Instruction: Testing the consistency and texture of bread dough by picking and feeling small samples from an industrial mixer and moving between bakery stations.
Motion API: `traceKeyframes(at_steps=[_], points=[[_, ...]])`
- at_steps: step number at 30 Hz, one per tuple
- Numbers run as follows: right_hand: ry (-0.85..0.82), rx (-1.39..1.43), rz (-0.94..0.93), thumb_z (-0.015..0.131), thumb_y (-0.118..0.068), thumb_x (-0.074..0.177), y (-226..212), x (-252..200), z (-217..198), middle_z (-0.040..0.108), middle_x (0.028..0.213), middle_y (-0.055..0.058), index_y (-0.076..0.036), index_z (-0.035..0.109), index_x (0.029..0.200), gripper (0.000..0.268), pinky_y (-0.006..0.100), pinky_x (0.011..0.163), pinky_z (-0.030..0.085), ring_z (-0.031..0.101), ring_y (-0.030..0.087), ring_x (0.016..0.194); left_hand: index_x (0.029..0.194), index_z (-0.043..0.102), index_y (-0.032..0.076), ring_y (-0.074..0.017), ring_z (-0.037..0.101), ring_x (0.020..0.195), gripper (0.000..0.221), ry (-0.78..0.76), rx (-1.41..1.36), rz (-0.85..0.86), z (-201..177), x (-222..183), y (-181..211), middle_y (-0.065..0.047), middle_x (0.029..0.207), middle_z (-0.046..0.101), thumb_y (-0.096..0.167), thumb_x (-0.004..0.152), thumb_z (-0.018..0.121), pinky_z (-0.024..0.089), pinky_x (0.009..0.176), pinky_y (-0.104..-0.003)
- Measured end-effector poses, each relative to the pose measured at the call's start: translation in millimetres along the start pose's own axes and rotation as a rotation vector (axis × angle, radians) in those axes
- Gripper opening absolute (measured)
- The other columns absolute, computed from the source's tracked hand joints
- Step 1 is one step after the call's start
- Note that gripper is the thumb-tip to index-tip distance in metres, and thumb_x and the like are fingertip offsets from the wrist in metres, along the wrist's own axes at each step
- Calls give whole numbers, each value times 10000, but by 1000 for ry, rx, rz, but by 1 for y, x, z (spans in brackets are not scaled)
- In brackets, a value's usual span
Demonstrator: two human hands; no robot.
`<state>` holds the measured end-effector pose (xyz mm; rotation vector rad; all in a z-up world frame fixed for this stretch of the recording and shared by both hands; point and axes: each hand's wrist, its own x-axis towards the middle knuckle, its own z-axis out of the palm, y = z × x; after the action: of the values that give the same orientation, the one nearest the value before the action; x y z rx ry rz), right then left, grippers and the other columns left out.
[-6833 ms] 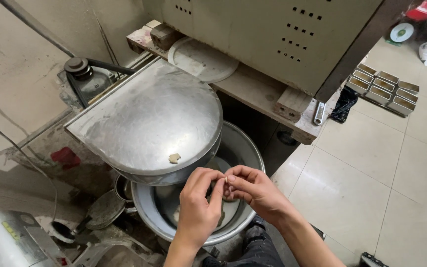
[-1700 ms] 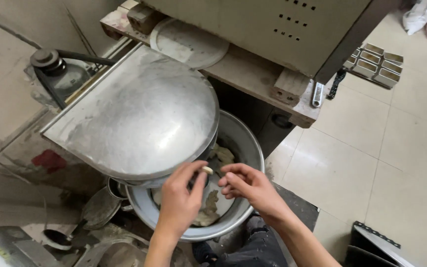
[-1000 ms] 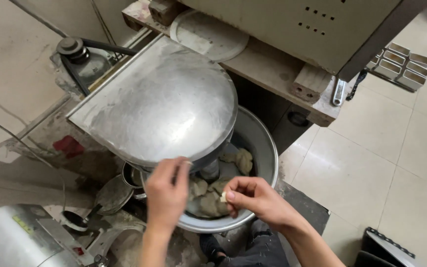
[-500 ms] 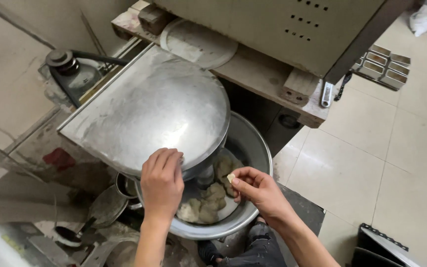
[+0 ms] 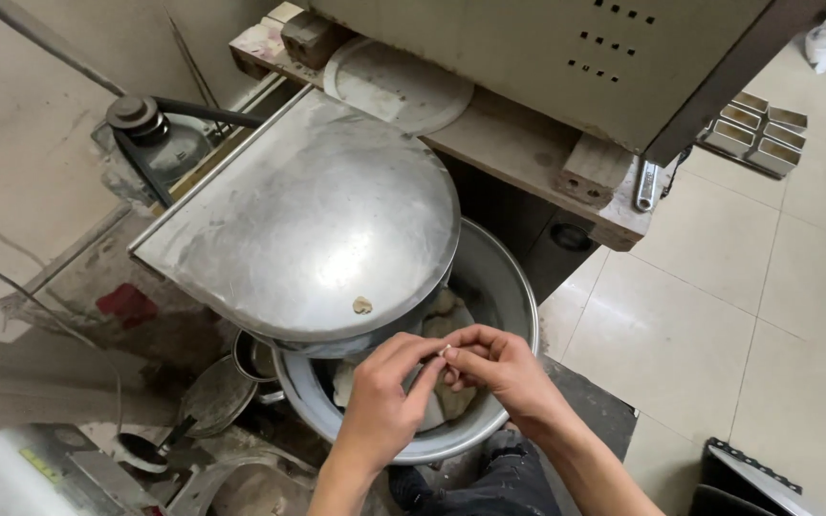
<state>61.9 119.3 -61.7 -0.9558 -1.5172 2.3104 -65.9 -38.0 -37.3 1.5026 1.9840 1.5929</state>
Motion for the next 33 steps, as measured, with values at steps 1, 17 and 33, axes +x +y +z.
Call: traceKeyframes(at_steps=[1,17,33], points=[[0,-1,2,813,-9,1012,-3,-3,4,825,921,183,79,815,1167,179,330,758,634,766,230,796,1200,822,38,-221,771,929,171,0,-1,-2,0,-2,1,-83,1040,807,82,1058,739,608,823,-360],[32,-123,15,829,-101,1016,-21,-14,15,826,862,185,48,796,1079,164,363,788,656,787,253,807,1113,854,55,-197,805,943,135,33,-124,-158,3,-3,-4,-68,1036,839,109,1037,757,644,840,-328],[113,-16,15,795,-35,1041,1,-15,7,817,904,191,95,822,1138,164,329,757,637,733,226,757,1248,837,38,-224,801,1043,236,26,-94,-151,17,-15,1,-93,1139,820,118,1046,745,643,916,-351]])
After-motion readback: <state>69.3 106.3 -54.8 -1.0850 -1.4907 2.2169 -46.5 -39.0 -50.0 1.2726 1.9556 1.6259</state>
